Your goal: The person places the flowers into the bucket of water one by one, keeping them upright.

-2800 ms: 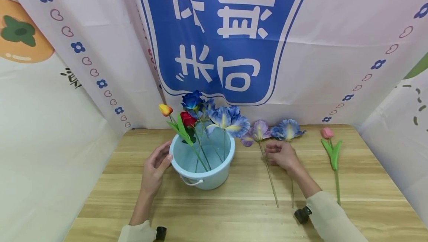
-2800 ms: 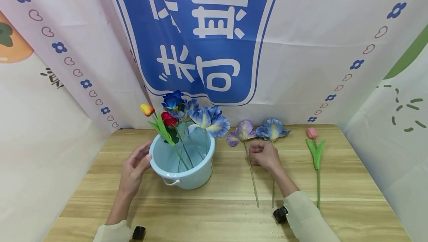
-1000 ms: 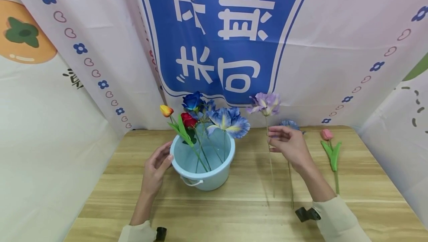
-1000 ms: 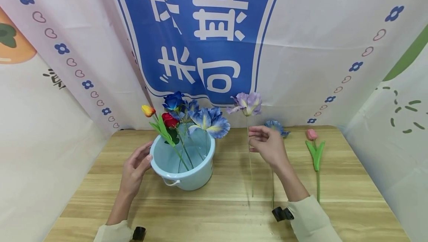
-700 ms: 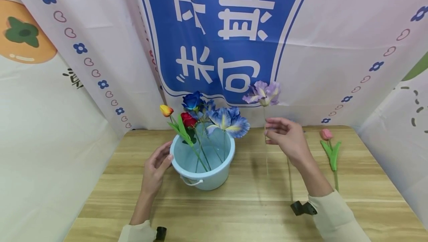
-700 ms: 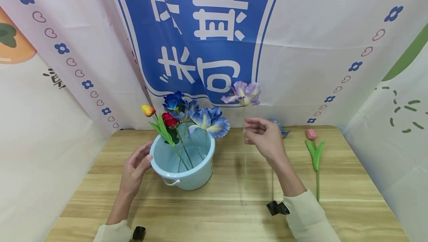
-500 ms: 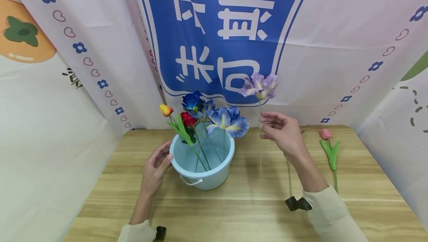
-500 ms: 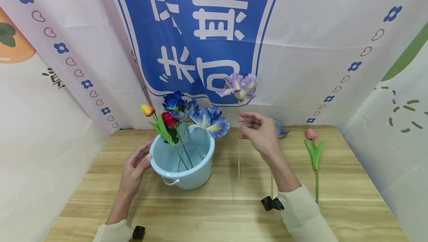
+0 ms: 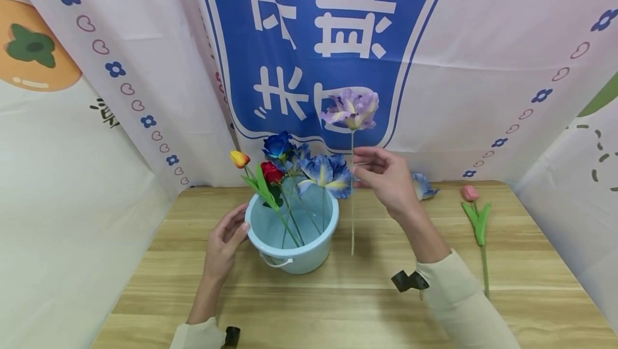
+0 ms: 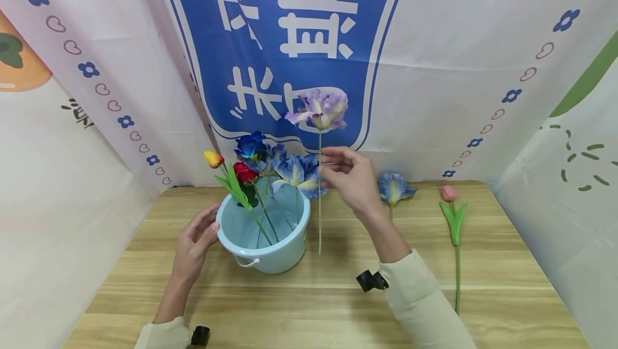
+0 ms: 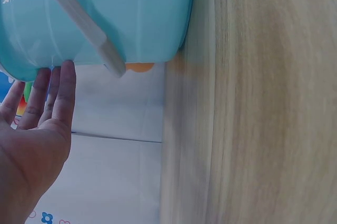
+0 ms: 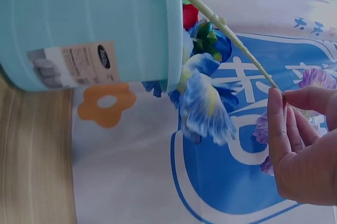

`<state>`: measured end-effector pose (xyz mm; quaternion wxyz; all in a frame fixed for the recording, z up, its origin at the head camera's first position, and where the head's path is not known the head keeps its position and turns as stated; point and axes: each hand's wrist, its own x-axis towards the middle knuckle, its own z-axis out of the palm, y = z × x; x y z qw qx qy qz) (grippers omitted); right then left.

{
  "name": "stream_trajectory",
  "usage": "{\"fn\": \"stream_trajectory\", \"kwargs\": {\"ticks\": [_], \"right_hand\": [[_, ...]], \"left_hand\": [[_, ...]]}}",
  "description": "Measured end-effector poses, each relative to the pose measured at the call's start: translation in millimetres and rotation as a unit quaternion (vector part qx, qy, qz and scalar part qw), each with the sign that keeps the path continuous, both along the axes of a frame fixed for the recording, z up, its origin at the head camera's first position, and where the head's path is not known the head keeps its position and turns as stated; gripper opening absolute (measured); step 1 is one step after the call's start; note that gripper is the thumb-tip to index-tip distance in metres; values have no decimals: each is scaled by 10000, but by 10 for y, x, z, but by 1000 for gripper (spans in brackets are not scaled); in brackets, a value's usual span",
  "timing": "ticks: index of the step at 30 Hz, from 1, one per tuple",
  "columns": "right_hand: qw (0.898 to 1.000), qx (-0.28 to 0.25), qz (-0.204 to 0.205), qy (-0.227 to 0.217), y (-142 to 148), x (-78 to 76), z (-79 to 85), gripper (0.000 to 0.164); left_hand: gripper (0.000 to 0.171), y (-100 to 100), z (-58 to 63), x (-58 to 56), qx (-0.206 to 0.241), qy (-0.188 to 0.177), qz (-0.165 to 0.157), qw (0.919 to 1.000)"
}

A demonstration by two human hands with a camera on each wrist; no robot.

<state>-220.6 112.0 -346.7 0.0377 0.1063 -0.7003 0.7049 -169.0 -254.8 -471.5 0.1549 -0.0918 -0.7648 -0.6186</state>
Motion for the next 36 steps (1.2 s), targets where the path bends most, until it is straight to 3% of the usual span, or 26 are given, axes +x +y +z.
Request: {"fn": "stream_trajectory", "kwargs": {"ticks": [19, 36], "right_hand": [[9965, -697, -3, 458, -491, -123, 191, 37], [9984, -443, 48, 343, -851, -210, -2, 33]], "left_hand": [[43, -7, -16, -15, -3, 0, 23, 10000], [43, -11, -8, -16, -49, 59, 32, 10000]]}}
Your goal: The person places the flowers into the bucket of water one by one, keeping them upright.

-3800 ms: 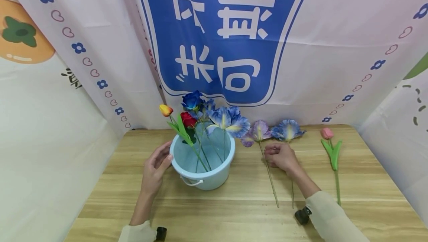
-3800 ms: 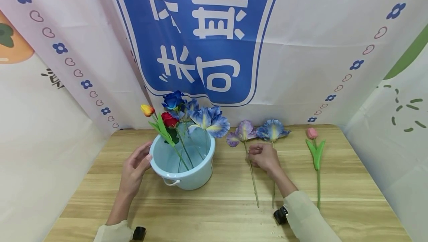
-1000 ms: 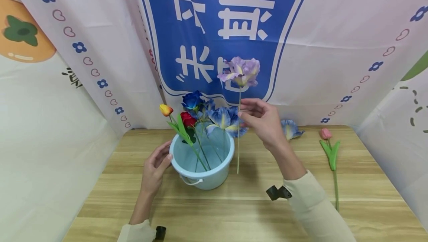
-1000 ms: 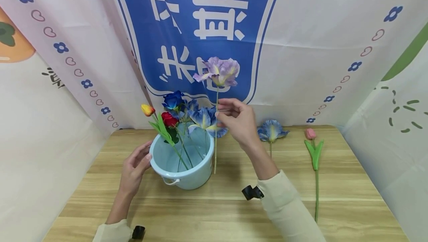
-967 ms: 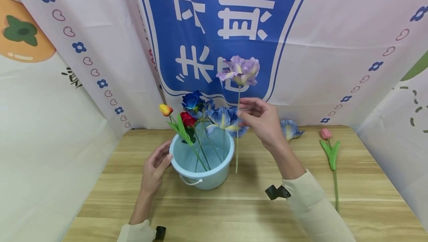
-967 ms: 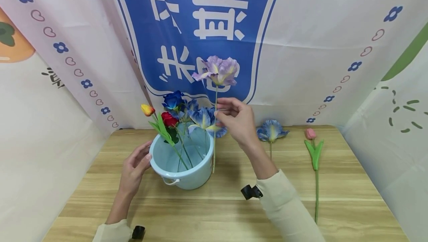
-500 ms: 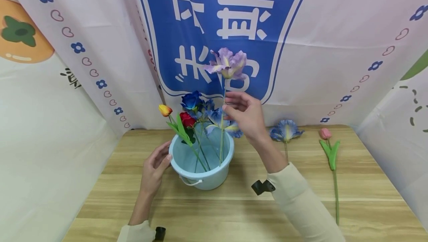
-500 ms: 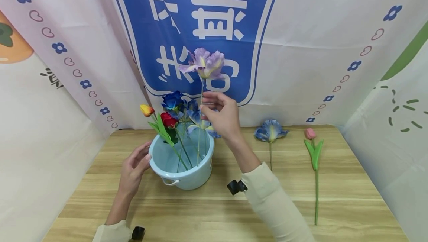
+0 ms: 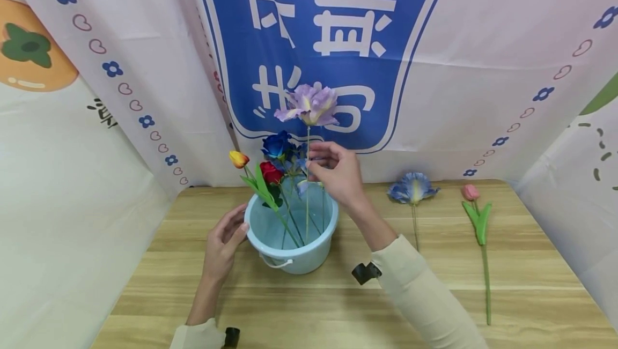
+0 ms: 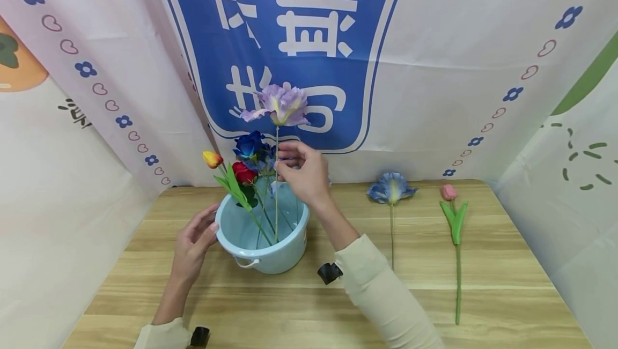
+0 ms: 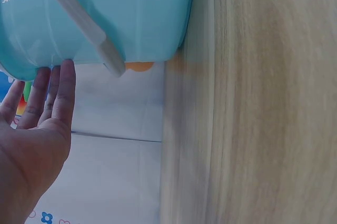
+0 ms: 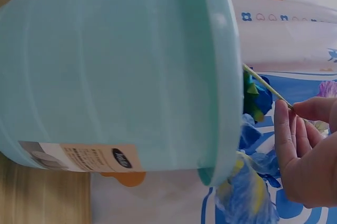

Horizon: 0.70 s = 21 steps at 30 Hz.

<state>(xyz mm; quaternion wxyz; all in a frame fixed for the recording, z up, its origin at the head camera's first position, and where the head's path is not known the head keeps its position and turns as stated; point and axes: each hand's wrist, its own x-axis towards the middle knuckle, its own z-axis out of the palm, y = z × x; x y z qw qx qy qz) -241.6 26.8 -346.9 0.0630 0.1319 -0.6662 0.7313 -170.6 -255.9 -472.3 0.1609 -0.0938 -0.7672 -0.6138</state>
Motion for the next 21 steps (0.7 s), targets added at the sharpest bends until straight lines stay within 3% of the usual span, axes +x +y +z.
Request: {"fn": "stream_trajectory", "kwargs": {"ticks": [21], "right_hand": [[9967, 747, -60, -309, -134, 34, -263, 34]], "left_hand": [[43, 12, -6, -2, 95, 44, -60, 9999]]}}
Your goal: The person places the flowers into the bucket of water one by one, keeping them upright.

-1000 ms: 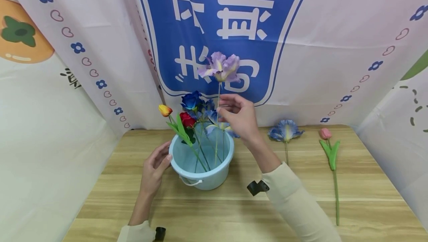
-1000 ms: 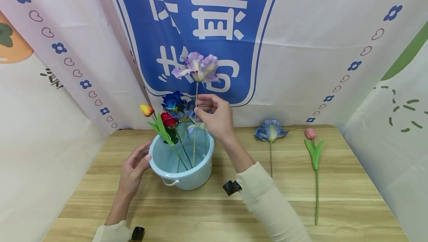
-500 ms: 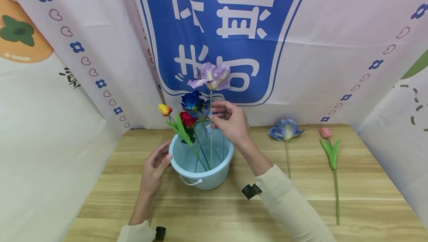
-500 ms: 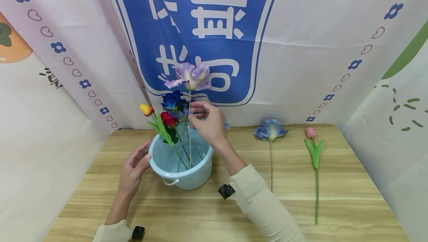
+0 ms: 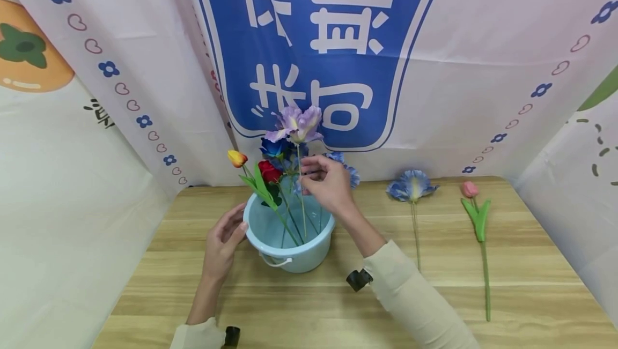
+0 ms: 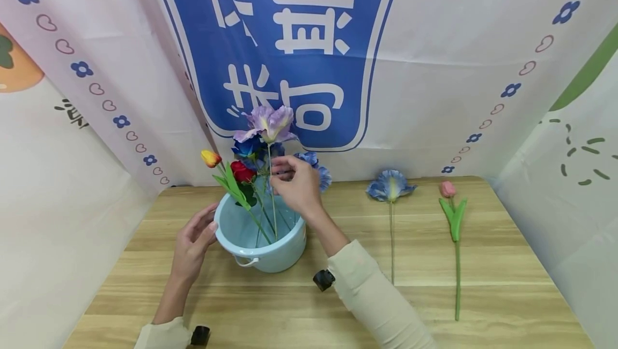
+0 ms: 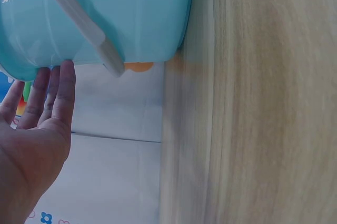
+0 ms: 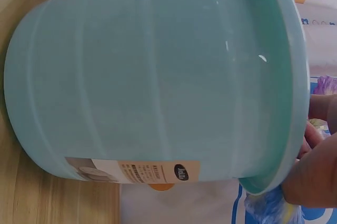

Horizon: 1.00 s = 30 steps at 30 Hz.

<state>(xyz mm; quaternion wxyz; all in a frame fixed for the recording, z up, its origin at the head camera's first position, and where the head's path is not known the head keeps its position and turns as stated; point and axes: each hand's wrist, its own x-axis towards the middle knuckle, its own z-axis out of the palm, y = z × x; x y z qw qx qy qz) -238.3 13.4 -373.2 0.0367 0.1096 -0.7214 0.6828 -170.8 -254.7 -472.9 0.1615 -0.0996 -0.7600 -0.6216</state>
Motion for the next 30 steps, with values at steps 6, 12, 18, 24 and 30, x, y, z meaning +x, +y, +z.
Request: {"fn": "stream_trajectory", "kwargs": {"ticks": [6, 12, 18, 24, 30], "right_hand": [[9996, 218, -163, -48, -27, 7, -25, 32], [9978, 510, -421, 27, -54, 31, -43, 30], [9960, 764, -474, 14, -39, 82, 3, 31], [9928, 1063, -532, 173, 56, 130, 36, 31], [9958, 790, -445, 158, 197, 190, 40, 32]], "left_hand": [[43, -1, -5, -1, 7, -4, 17, 10000], [43, 3, -8, 2, 23, 18, -1, 10000], [43, 8, -11, 6, 10, -11, 25, 10000], [43, 6, -15, 5, -7, -42, 55, 10000], [43, 0, -10, 1, 4, -13, 34, 10000]]}}
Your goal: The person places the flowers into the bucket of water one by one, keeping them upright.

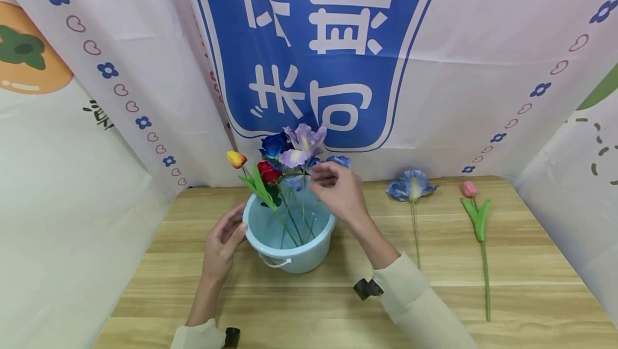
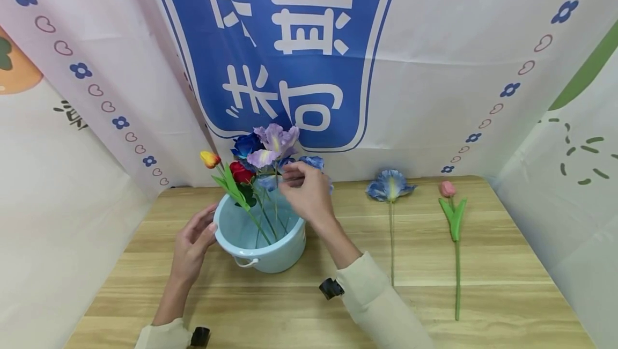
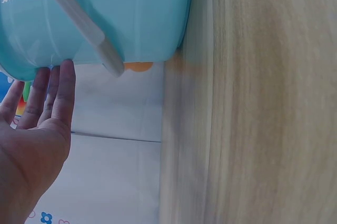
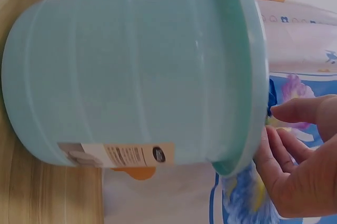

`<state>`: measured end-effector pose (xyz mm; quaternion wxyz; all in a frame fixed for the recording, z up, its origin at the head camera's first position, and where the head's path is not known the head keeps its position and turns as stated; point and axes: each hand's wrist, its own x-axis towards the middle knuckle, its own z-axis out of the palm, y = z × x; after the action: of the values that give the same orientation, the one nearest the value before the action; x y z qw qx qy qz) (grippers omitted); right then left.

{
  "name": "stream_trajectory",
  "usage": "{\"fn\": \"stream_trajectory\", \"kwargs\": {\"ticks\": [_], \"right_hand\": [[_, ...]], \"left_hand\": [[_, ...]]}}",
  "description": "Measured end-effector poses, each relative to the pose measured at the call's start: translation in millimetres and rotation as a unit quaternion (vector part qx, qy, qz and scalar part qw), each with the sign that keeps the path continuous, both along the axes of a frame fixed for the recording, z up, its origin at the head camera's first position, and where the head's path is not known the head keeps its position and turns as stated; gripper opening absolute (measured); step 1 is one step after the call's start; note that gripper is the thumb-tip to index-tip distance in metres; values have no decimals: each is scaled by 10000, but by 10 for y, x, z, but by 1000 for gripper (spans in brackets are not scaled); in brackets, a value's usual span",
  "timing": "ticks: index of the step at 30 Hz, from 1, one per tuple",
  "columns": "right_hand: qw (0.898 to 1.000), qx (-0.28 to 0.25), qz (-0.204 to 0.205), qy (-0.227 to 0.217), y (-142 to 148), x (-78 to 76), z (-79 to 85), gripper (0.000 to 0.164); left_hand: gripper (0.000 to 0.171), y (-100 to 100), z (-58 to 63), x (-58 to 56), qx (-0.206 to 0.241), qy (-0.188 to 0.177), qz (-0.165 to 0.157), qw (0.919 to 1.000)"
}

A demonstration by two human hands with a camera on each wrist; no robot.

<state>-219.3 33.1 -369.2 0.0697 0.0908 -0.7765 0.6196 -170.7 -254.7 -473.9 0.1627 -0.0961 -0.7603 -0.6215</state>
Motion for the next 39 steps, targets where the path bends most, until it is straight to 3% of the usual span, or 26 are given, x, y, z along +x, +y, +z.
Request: {"fn": "stream_trajectory", "kwargs": {"ticks": [12, 19, 39], "right_hand": [[9988, -487, -68, -65, 318, 115, -36, 34], [9958, -829, -172, -345, 547, 125, -94, 37], [9918, -666, -750, -796, 1528, 195, -483, 46]], "left_hand": [[43, -14, 1, 29, 22, -75, 56, 10000], [43, -24, 0, 38, -8, -92, 88, 9999], [43, -5, 9, -7, -18, -9, 45, 10000]]}}
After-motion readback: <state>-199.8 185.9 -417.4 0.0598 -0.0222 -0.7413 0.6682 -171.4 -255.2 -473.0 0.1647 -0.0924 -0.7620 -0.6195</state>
